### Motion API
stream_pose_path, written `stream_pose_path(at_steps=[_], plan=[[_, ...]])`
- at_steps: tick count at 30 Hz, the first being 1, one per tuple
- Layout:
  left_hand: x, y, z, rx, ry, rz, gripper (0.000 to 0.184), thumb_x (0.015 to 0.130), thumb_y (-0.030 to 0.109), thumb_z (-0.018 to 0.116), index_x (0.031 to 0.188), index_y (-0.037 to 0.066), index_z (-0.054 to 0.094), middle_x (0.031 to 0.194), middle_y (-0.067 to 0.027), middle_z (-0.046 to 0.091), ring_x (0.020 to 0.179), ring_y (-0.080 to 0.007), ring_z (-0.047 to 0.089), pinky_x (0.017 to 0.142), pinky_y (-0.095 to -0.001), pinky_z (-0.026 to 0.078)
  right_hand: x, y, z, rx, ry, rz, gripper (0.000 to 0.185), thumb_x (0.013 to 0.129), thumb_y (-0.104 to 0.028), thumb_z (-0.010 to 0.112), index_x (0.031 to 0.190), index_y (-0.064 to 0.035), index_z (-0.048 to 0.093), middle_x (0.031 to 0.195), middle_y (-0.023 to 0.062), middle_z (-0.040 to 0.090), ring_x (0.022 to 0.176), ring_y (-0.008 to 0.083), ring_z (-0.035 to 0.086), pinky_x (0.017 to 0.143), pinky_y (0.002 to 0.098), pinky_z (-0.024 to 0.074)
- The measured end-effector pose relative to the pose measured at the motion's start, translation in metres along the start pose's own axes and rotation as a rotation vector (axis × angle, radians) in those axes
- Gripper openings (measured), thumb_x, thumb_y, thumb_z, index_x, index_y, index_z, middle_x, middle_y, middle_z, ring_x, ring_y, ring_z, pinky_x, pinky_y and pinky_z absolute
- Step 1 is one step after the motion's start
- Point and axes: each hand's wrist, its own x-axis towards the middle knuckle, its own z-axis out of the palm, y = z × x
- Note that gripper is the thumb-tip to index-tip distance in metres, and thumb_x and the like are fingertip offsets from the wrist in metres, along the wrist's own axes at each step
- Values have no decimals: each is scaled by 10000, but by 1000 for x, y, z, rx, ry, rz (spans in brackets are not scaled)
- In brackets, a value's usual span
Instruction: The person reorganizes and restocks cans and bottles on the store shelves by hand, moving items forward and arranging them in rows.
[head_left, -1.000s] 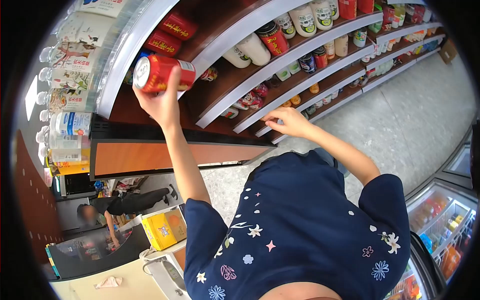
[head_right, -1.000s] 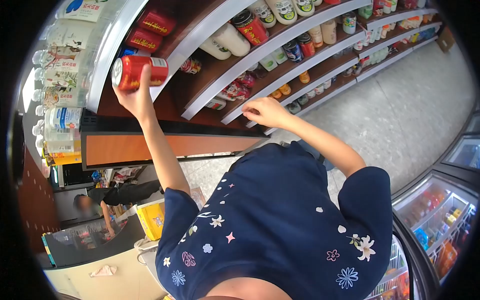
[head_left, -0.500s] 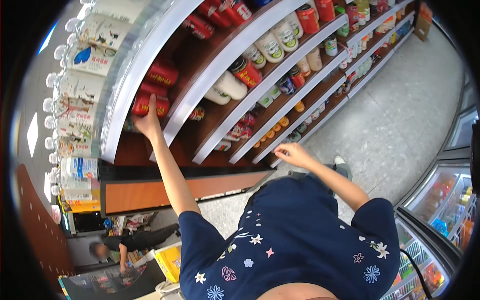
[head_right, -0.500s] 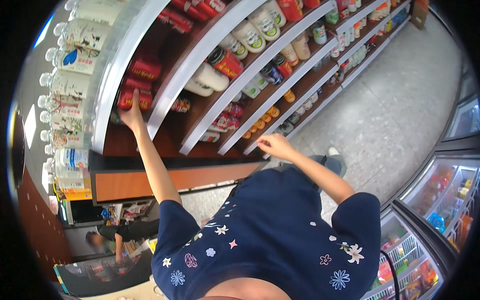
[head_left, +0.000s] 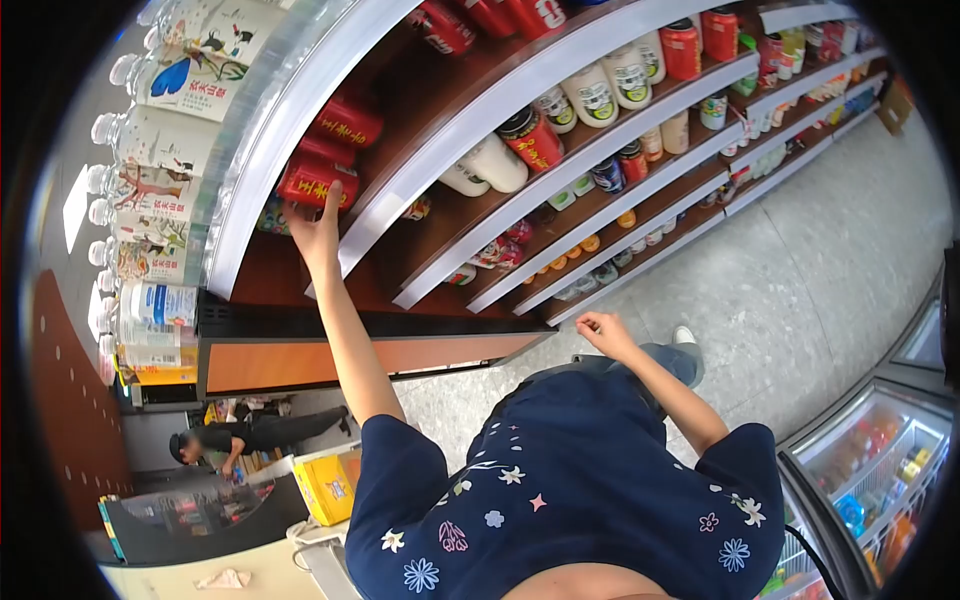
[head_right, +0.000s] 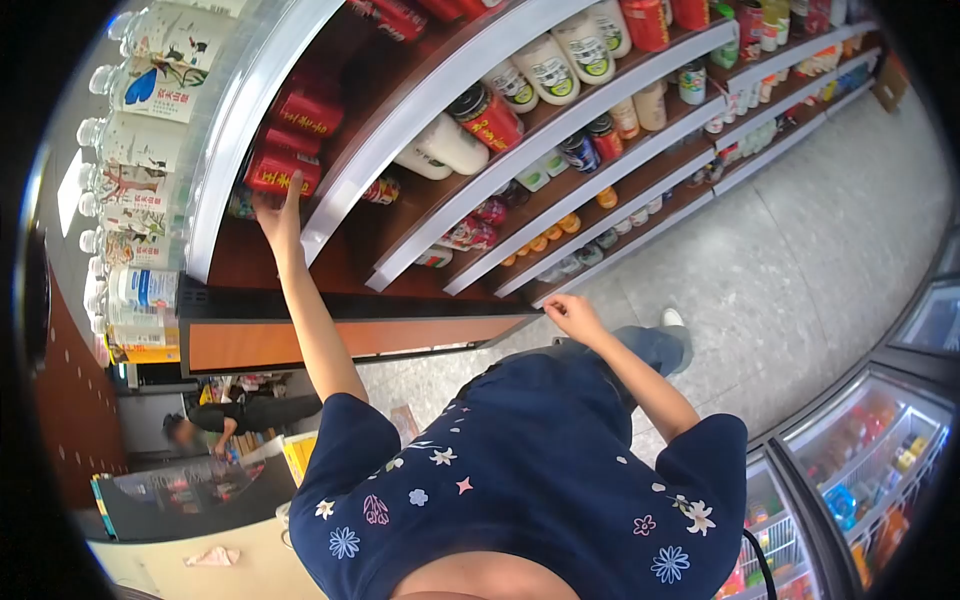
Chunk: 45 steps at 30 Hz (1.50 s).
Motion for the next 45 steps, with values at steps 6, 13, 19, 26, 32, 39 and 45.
stream_pose_path(at_steps=[6,13,19,26,32,39,45], plan=[[-2,7,5,72,56,66,711,766,156,838,1306,-46,422,1208,-131,579,1079,-189,566,941,-325,459,-3,30,14,-57,-63,79,189,892,-190,636,970,-26,687,808,98,710,723,187,682,691,328,537],[8,-23,-3,168,-45,96,880,802,181,811,1468,5,265,1348,-153,480,1174,-211,502,996,-346,433,-15,48,4,-107,-46,110,200,862,-251,637,946,-81,699,829,131,712,764,299,695,697,392,544],[10,-9,2,265,17,23,953,772,235,833,1471,-30,241,1355,-171,471,1180,-217,500,999,-346,458,-14,70,-11,-62,45,192,206,868,-269,622,943,-92,697,854,126,711,790,283,692,698,390,533],[11,-14,-3,265,57,1,974,757,276,842,1462,-52,257,1444,-191,400,1268,-245,456,1099,-360,354,67,19,-128,-2,568,-157,152,890,-160,610,929,-21,658,810,136,667,728,271,664,664,360,511],[-1,-6,-4,207,18,9,965,785,240,822,1471,-39,203,1427,-208,409,1272,-273,459,1059,-392,407,192,-97,-297,-319,1040,-490,449,815,-184,693,1211,-22,560,1047,165,660,973,335,631,849,417,496],[-60,48,-14,505,173,93,843,837,250,769,1432,-45,250,1325,-230,516,1239,-301,504,1073,-429,365,274,-149,-358,-735,909,-492,769,616,-405,808,1221,-34,513,1077,227,623,983,419,612,825,502,507],[-87,54,-20,411,195,104,707,883,179,717,1415,-6,291,1326,-215,529,1222,-291,529,1037,-418,403,258,-160,-348,-577,937,-425,762,609,-350,853,1202,8,535,1118,218,623,1031,381,612,883,433,495]])
